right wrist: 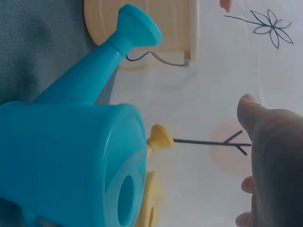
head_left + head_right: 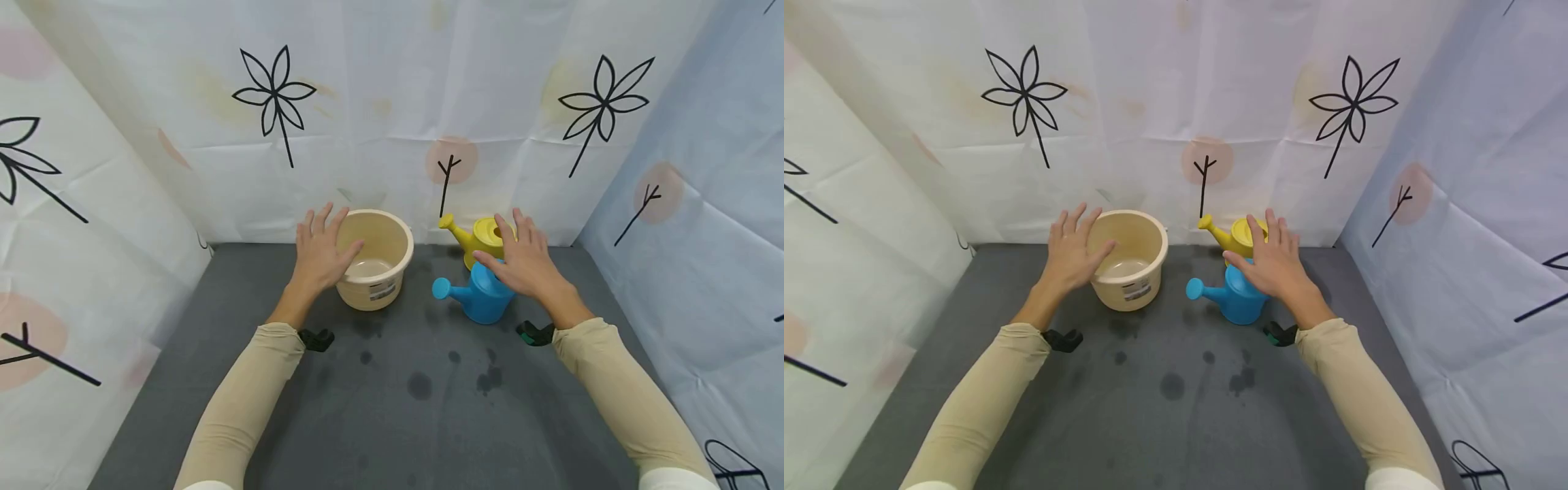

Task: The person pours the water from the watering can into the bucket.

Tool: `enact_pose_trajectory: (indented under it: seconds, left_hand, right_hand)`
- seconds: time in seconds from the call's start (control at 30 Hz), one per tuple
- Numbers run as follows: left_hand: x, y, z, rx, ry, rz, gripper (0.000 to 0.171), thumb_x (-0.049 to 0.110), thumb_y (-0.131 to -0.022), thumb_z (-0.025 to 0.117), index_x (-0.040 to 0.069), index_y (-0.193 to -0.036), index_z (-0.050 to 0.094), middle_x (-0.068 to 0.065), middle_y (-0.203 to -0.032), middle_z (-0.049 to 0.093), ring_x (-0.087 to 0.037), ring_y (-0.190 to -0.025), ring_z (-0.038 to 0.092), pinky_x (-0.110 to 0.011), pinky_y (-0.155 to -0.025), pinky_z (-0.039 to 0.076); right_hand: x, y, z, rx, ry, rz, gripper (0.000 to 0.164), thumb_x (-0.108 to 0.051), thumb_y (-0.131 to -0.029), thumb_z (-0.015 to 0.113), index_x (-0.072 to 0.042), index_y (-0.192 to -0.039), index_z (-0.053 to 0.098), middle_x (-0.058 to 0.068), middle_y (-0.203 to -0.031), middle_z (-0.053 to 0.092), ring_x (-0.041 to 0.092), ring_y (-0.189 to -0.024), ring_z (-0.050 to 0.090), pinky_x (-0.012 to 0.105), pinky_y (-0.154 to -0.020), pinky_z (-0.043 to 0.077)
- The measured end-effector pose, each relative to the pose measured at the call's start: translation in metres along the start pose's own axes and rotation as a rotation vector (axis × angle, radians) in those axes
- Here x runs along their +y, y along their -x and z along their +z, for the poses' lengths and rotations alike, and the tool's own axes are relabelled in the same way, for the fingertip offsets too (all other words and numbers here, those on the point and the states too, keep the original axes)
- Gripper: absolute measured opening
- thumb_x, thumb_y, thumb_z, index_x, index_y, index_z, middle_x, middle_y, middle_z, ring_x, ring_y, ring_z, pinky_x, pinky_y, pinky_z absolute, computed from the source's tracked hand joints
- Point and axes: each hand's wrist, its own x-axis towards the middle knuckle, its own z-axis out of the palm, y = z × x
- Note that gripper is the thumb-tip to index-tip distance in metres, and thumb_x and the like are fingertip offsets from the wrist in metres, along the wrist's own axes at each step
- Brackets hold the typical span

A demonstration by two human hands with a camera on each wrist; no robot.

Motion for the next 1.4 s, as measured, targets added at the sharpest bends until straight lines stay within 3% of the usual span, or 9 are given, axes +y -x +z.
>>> enact_pose_trajectory:
  seconds: [0.17, 0.5, 1.07, 1.4]
  left_hand:
    - [-0.005, 0.001, 0.001, 0.013, 0.080, -0.015, 0.075, 0.061, -0.098, 0.051, 0.030, -0.162, 0.027, -0.005, -0.172, 0.015, -0.040, -0.159, 0.004, -0.068, -0.125, 0.004]
    - [-0.012, 0.004, 0.008, 0.010, 0.103, -0.024, 0.074, 0.055, -0.098, 0.055, 0.027, -0.162, 0.029, -0.008, -0.171, 0.017, -0.043, -0.157, 0.007, -0.067, -0.123, 0.011]
    - [-0.020, 0.006, 0.015, -0.001, 0.225, -0.091, 0.075, 0.052, -0.098, 0.056, 0.025, -0.162, 0.028, -0.010, -0.171, 0.018, -0.041, -0.155, 0.016, -0.068, -0.120, 0.020]
    - [-0.023, 0.004, 0.019, -0.011, 0.358, -0.110, 0.079, 0.039, -0.098, 0.062, 0.017, -0.163, 0.023, -0.017, -0.167, 0.021, -0.042, -0.152, 0.028, -0.061, -0.121, 0.029]
  right_hand:
    - [0.012, 0.007, -0.004, -0.028, -0.070, 0.003, 0.093, -0.063, -0.102, 0.043, -0.011, -0.165, 0.000, 0.025, -0.170, -0.011, 0.054, -0.154, -0.002, 0.071, -0.122, 0.006]
    - [0.039, 0.018, -0.002, -0.066, -0.192, 0.006, 0.091, -0.058, -0.103, 0.046, -0.007, -0.164, 0.002, 0.029, -0.169, 0.005, 0.054, -0.154, 0.006, 0.075, -0.118, 0.015]
    - [0.075, 0.037, 0.033, -0.013, -0.400, 0.068, 0.082, -0.055, -0.106, 0.040, -0.005, -0.164, 0.012, 0.030, -0.164, 0.024, 0.052, -0.148, 0.029, 0.068, -0.115, 0.032]
    - [0.086, 0.041, 0.058, -0.025, -0.551, 0.101, 0.074, -0.052, -0.108, 0.033, -0.004, -0.162, 0.017, 0.030, -0.161, 0.030, 0.051, -0.146, 0.033, 0.068, -0.116, 0.031]
